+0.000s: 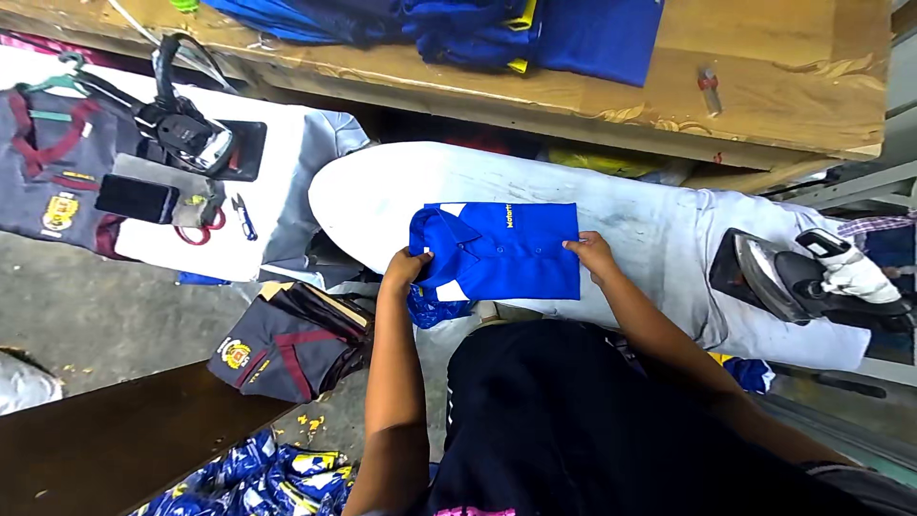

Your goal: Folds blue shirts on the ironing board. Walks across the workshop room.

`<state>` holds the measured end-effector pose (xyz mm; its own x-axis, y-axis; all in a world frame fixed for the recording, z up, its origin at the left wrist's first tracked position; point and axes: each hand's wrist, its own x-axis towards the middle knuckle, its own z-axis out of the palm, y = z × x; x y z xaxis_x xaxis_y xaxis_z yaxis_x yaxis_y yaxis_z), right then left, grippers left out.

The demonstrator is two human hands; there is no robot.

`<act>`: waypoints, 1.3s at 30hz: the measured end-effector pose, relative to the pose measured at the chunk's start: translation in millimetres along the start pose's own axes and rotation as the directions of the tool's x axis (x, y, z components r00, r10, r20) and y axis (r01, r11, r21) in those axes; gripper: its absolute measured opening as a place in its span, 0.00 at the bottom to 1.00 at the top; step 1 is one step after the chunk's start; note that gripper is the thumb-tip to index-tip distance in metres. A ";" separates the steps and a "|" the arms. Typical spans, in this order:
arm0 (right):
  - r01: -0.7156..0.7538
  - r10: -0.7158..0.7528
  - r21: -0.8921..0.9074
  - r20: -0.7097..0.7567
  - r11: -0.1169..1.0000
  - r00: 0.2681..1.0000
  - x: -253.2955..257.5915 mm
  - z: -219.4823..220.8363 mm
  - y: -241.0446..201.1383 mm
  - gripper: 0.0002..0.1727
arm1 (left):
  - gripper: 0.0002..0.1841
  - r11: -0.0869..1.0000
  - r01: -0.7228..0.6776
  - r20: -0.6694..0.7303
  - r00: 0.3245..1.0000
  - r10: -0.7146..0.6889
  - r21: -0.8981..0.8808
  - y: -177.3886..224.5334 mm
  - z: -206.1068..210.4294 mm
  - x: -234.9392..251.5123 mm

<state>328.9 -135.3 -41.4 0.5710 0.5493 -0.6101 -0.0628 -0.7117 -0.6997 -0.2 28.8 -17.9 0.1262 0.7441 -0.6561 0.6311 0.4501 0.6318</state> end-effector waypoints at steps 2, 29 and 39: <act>-0.052 0.051 0.021 0.040 0.998 0.998 -1.8 -4.9 -9.3 0.27 | 0.22 1.000 -0.001 -0.003 1.000 0.001 -0.025 2.8 1.2 -3.3; -0.038 -0.006 0.244 0.177 0.969 0.984 -6.1 -10.6 -17.7 0.24 | 0.19 0.964 0.013 0.051 0.999 0.000 -0.264 11.0 -7.4 3.2; -0.138 0.094 0.451 0.119 0.882 0.988 -20.4 -23.5 7.3 0.21 | 0.19 0.985 -0.082 0.120 0.988 0.101 -0.153 38.5 6.9 8.6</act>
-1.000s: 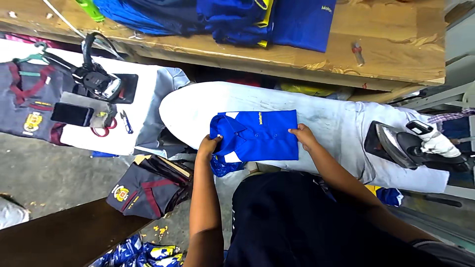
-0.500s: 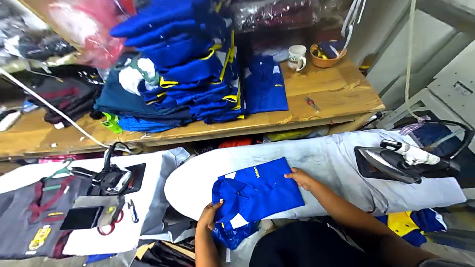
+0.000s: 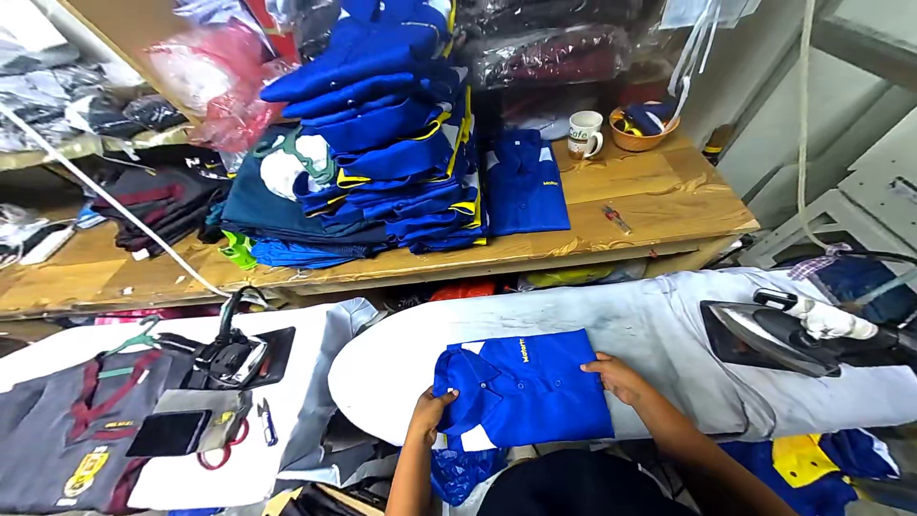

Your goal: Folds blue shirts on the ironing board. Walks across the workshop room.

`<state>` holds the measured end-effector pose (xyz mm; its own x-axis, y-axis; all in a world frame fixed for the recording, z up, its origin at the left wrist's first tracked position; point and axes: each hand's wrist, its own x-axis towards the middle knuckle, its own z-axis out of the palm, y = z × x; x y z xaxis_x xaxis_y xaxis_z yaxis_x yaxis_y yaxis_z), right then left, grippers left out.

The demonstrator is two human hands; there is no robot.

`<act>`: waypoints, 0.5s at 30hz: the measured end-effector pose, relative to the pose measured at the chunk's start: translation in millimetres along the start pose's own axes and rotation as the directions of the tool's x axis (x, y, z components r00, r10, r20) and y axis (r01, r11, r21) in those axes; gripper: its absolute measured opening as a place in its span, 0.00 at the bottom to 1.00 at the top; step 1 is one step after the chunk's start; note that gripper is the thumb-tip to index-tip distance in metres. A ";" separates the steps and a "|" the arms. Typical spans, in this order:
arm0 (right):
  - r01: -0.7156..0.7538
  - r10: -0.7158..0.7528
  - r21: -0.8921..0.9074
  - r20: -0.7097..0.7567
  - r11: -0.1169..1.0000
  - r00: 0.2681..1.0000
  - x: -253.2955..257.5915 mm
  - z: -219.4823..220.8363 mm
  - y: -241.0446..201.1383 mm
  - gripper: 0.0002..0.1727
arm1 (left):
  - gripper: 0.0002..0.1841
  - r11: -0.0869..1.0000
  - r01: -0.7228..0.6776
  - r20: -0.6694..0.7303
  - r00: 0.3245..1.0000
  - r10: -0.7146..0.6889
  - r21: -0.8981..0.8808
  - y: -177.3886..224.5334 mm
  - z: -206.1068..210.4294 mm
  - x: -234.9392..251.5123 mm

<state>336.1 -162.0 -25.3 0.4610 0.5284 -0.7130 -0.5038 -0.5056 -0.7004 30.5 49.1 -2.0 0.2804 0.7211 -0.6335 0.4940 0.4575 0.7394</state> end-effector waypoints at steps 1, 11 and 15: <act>-0.007 0.007 0.035 0.007 0.999 1.000 -3.1 -2.4 2.8 0.21 | 0.20 0.998 -0.040 0.021 0.999 0.039 0.039 8.0 -0.4 1.2; -0.020 0.003 0.529 0.033 0.848 0.999 -45.6 -12.0 47.0 0.14 | 0.18 0.677 -0.518 0.386 0.852 0.354 0.523 155.6 33.8 14.0; 0.023 -0.131 0.734 0.091 0.678 0.987 -55.2 -27.1 48.5 0.12 | 0.26 0.470 -0.701 0.557 0.712 0.428 0.536 238.3 83.2 4.5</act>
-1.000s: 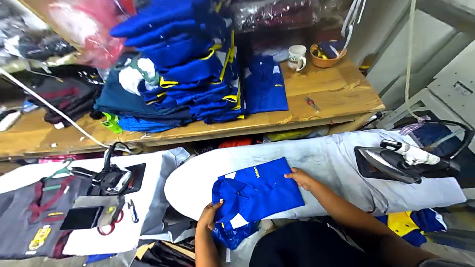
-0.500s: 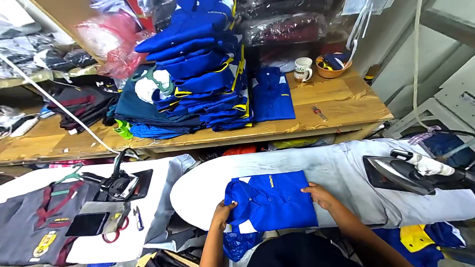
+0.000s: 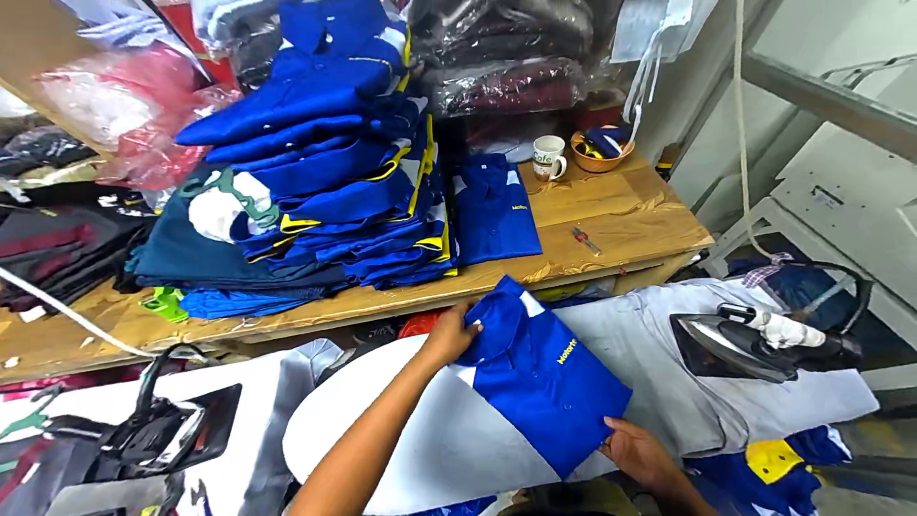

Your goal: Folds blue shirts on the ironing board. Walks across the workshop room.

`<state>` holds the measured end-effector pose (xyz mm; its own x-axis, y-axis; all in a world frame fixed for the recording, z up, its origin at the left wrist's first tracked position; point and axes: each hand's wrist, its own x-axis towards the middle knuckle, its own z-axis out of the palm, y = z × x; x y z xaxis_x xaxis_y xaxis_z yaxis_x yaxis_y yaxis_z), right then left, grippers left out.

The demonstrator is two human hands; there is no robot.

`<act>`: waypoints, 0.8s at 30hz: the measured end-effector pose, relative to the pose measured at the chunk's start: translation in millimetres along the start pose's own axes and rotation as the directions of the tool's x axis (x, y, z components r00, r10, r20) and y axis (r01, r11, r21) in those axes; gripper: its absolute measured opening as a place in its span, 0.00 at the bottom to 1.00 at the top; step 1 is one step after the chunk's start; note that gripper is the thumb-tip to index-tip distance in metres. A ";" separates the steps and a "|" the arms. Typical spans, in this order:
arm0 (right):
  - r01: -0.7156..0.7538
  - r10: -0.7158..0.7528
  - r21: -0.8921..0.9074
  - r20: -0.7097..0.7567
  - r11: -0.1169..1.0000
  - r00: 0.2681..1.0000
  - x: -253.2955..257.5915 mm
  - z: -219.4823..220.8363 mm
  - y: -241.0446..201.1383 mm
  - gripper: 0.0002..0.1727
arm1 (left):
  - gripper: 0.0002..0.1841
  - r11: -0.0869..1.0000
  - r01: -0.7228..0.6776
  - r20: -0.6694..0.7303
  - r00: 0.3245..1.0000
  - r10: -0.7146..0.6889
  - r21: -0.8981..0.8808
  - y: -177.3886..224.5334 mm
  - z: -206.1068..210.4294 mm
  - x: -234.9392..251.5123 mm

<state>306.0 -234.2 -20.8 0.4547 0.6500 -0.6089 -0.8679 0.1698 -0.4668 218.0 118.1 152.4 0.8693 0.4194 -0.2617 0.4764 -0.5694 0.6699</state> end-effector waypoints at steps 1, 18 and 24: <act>0.016 -0.017 0.044 0.019 0.999 1.000 0.1 0.0 -4.7 0.12 | 0.29 0.998 -0.050 0.030 0.998 0.049 0.045 19.0 -8.0 15.7; 0.079 -0.092 0.236 0.043 0.968 0.995 170.6 257.9 -117.4 0.20 | 0.23 0.668 -0.028 -0.033 0.996 0.078 0.743 158.8 -180.4 343.3; -0.009 0.006 0.124 0.024 0.992 1.000 219.2 273.7 -135.7 0.25 | 0.20 0.670 0.230 -0.225 0.970 -0.096 0.706 94.9 -165.7 395.5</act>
<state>468.7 88.0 84.7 0.4442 0.6686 -0.5964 -0.8902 0.2543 -0.3780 585.1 347.1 227.6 0.7673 0.6205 -0.1622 0.6125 -0.7839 -0.1014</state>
